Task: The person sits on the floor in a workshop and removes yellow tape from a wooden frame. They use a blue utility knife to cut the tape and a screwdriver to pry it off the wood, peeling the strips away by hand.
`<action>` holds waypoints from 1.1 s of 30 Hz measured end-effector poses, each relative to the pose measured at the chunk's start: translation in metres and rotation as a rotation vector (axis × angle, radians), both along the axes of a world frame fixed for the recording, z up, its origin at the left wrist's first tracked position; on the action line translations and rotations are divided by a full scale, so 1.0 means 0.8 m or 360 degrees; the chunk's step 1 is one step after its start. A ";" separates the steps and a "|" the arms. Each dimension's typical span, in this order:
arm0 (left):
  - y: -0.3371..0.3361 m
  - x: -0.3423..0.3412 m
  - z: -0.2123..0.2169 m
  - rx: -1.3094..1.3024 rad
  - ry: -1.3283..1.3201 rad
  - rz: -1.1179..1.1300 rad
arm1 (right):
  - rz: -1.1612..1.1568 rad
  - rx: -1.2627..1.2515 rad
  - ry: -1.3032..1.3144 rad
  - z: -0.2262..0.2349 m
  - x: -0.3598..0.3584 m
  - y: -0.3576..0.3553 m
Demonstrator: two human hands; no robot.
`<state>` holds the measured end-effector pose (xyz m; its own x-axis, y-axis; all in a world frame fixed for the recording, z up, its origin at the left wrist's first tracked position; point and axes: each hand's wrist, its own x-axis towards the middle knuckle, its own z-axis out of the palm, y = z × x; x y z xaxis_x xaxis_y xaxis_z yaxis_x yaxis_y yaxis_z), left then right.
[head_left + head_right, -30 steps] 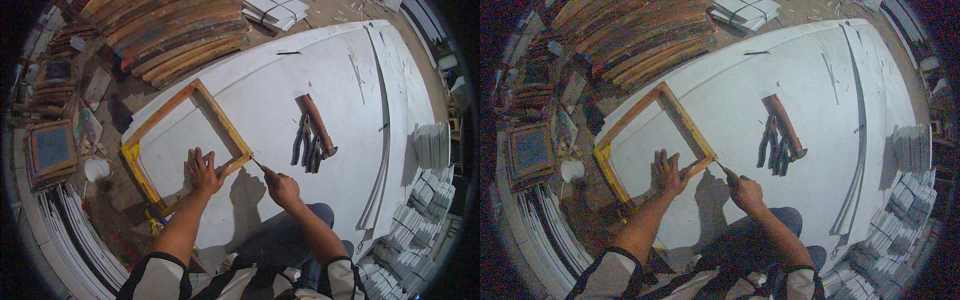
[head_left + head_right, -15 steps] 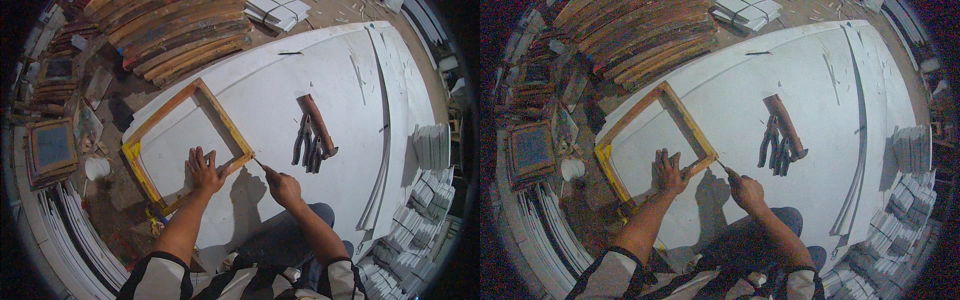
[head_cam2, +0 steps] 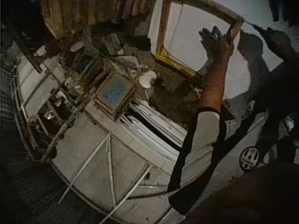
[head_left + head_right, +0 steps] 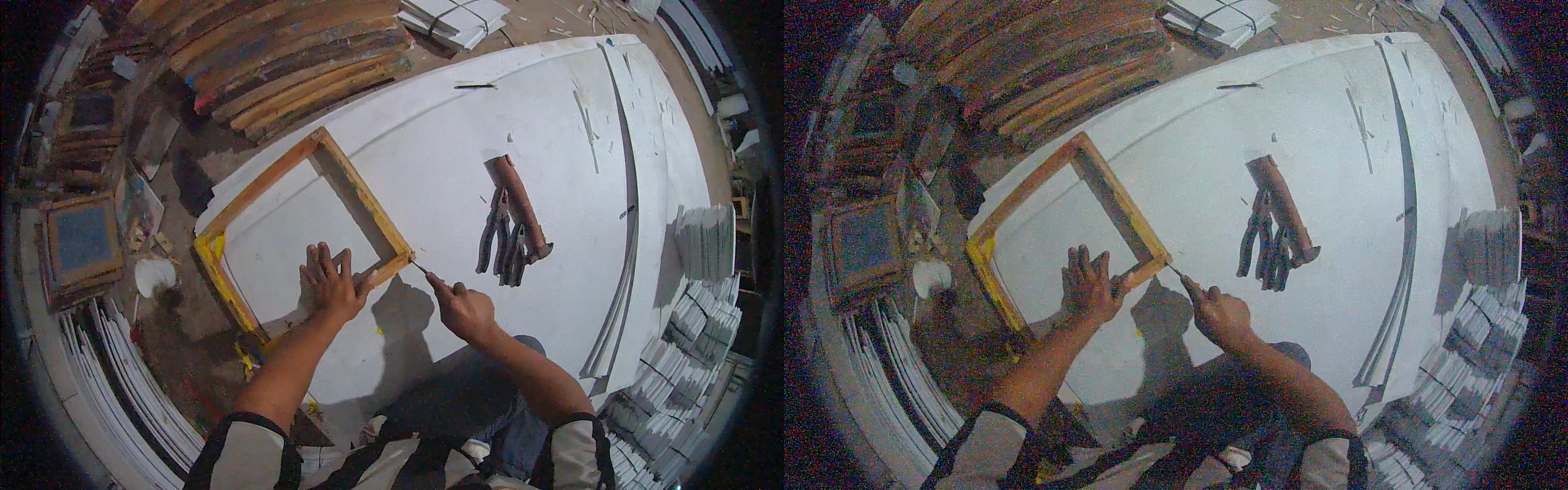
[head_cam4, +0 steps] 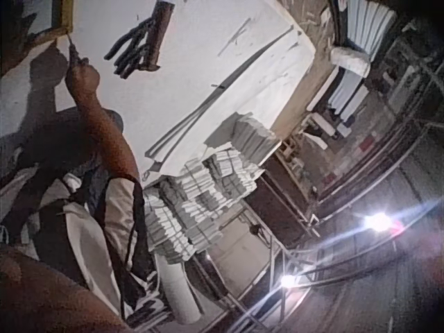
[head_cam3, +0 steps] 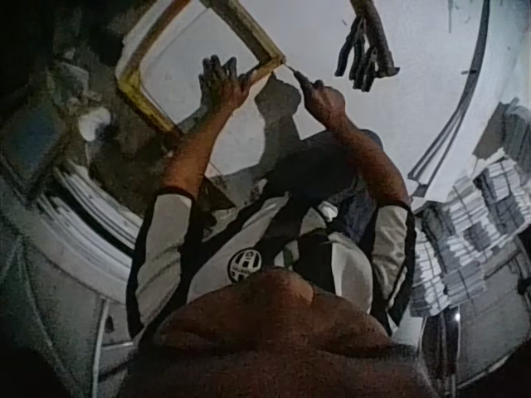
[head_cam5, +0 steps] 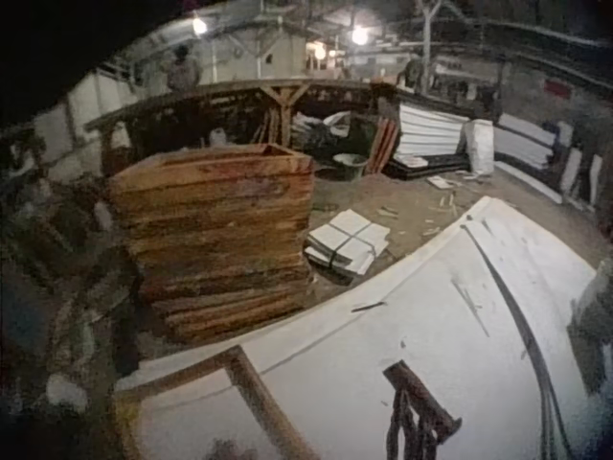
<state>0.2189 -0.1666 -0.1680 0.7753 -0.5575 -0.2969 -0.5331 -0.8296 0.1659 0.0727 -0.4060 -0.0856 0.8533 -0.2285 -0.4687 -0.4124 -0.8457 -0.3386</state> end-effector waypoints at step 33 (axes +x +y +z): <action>0.000 -0.005 -0.013 -0.0290 -0.0293 0.0097 | -0.0628 0.0551 -0.0229 -0.022 -0.020 0.116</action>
